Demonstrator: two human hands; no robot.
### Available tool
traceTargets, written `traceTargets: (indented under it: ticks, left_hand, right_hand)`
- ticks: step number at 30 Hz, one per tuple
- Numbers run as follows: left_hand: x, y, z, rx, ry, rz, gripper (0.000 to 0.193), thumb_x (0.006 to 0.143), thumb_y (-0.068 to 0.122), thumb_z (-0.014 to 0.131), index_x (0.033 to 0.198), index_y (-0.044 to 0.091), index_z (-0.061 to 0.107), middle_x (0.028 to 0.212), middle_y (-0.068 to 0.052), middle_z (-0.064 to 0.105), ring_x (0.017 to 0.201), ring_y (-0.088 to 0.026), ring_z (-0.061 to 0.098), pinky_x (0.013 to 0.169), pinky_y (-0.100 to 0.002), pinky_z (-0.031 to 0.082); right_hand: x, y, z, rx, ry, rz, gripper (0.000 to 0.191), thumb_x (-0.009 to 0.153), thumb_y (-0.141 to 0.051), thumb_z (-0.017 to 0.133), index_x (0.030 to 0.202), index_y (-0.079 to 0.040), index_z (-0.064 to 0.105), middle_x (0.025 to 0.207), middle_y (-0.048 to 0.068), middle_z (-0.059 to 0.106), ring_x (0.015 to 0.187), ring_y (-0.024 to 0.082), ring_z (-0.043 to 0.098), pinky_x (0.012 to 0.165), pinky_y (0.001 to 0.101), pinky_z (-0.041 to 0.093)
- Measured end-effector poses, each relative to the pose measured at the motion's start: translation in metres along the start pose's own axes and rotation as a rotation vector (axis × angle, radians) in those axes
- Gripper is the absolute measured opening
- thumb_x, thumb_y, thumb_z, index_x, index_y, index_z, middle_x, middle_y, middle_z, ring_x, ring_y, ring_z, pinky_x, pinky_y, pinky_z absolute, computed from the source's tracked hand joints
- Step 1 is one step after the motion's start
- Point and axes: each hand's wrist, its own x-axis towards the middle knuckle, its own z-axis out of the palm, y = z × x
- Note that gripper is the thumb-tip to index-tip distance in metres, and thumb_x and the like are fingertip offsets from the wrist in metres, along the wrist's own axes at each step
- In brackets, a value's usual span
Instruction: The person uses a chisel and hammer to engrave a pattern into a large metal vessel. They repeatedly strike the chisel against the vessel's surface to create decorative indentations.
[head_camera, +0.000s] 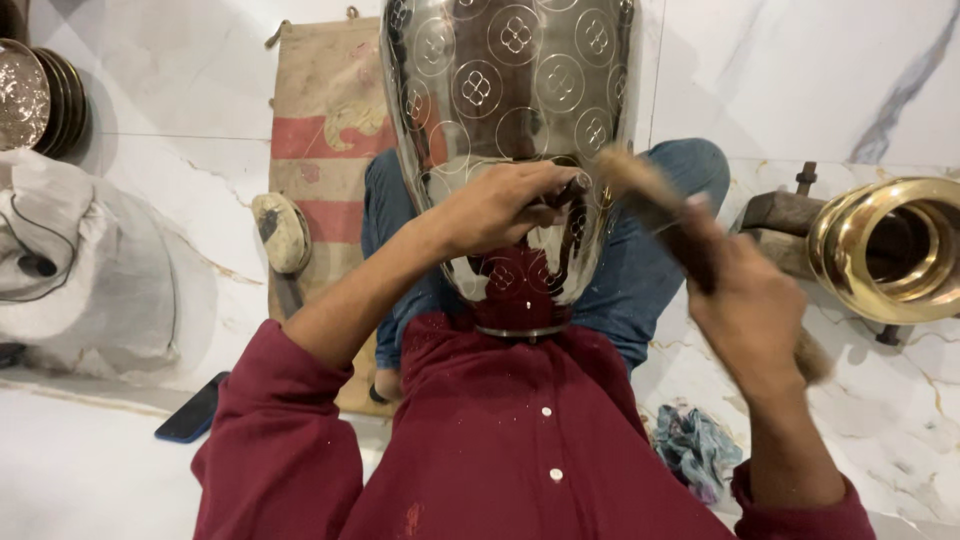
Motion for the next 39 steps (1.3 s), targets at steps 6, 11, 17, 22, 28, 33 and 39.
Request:
traceTargets:
  ticks: [6,11,17,22,28,33,39]
  left_hand:
    - [0.003,-0.002,-0.003,0.016,-0.095,0.003,0.045,0.096,0.01,0.07,0.138,0.007,0.054,0.117,-0.011,0.069,0.108,-0.03,0.07,0.094,-0.042,0.055]
    - [-0.001,0.001,-0.006,-0.038,-0.037,0.076,0.046,0.096,0.009,0.071,0.139,0.004,0.054,0.119,-0.013,0.069,0.11,-0.032,0.069,0.093,-0.044,0.055]
    - [-0.007,0.005,-0.007,-0.062,0.033,0.094,0.044,0.096,0.009,0.072,0.136,0.004,0.055,0.118,-0.014,0.07,0.105,-0.032,0.071,0.09,-0.042,0.057]
    - [-0.027,0.007,0.011,-0.068,0.235,-0.042,0.038,0.096,0.008,0.075,0.131,0.006,0.059,0.108,-0.013,0.07,0.096,-0.03,0.072,0.085,-0.039,0.057]
    - [-0.053,0.011,0.064,-0.099,0.731,-0.185,0.029,0.101,0.01,0.074,0.125,0.005,0.057,0.103,-0.01,0.071,0.091,-0.021,0.076,0.08,-0.033,0.062]
    - [-0.058,0.009,0.109,-0.177,1.038,-0.3,0.028,0.103,0.006,0.068,0.126,0.001,0.054,0.102,-0.012,0.073,0.087,-0.022,0.074,0.079,-0.032,0.06]
    - [-0.061,0.001,0.132,0.102,1.126,-0.254,0.043,0.098,-0.002,0.062,0.139,0.002,0.051,0.114,-0.02,0.071,0.104,-0.033,0.072,0.094,-0.041,0.057]
  right_hand:
    - [0.003,-0.004,-0.015,0.059,0.05,-0.028,0.071,0.094,-0.014,0.081,0.153,-0.019,0.041,0.096,0.014,0.068,0.085,0.03,0.071,0.078,0.0444,0.059]
    - [0.001,-0.013,-0.021,0.089,0.154,-0.103,0.089,0.088,-0.017,0.081,0.161,-0.013,0.03,0.105,0.018,0.066,0.088,0.031,0.069,0.078,0.0456,0.058]
    - [0.006,-0.018,-0.039,-0.04,-0.021,-0.062,0.069,0.095,-0.018,0.079,0.155,-0.023,0.044,0.1,0.016,0.07,0.083,0.029,0.072,0.075,0.0434,0.062]
    - [0.027,-0.046,-0.072,-0.02,-0.05,-0.248,0.04,0.095,-0.019,0.074,0.13,-0.023,0.056,0.092,0.01,0.069,0.074,0.021,0.071,0.07,0.0392,0.061]
    - [0.059,-0.114,-0.114,-0.705,-0.238,-0.478,0.073,0.095,-0.011,0.062,0.16,-0.038,0.043,0.088,0.006,0.066,0.069,0.019,0.068,0.057,0.0347,0.059]
    - [0.063,-0.152,-0.11,-0.799,-0.184,-0.707,0.074,0.102,-0.006,0.054,0.165,-0.034,0.029,0.08,0.005,0.059,0.059,0.018,0.059,0.052,0.0298,0.057]
    - [0.06,-0.163,-0.1,-0.836,0.007,-0.879,0.075,0.103,-0.012,0.051,0.169,-0.037,0.023,0.071,0.0,0.055,0.053,0.01,0.055,0.048,0.0244,0.055]
